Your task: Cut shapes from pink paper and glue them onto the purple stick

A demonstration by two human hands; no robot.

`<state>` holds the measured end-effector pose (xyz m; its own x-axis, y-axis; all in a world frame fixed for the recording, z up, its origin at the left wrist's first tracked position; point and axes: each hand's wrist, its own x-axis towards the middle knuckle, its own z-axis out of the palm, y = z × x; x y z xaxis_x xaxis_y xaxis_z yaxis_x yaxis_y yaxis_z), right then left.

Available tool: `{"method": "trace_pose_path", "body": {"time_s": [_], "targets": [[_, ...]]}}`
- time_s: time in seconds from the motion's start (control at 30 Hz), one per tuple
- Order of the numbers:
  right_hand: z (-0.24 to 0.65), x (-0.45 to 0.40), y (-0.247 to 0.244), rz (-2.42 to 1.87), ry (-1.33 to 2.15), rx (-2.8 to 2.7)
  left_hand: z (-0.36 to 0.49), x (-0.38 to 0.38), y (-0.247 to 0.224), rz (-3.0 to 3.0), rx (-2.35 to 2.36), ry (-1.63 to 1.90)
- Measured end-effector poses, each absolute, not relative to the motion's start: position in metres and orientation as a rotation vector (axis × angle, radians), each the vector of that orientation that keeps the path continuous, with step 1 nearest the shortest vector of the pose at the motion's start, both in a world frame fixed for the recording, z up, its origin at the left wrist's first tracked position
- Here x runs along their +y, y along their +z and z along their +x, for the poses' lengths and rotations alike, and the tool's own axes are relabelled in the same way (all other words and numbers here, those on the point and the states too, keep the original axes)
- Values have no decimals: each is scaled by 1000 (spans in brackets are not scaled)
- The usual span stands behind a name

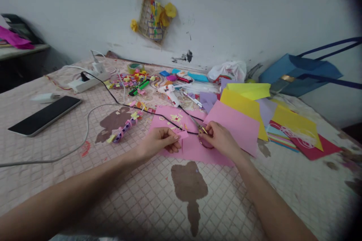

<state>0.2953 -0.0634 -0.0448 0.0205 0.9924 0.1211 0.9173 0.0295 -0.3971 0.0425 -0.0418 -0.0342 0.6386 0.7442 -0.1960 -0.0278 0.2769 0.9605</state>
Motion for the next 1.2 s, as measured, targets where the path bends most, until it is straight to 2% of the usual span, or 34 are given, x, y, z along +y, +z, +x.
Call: {"method": "trace_pose_path", "body": {"time_s": [0.33,0.53,0.67,0.87,1.2], "targets": [[287,-72,-34,-2016,281,-1892,43,-41,-32,1140,743,636],[261,-80,-23,-1452,916,-1646,39,-35,-32,1084,697,699],[237,-88,-26,-1298,1121,-1430,40,-36,-33,1124,674,680],[223,-95,-29,-1299,1221,-1248,46,-48,-28,1204,666,606],[215,-99,-29,-1290,1281,-1283,46,-46,-34,1154,690,602]]}}
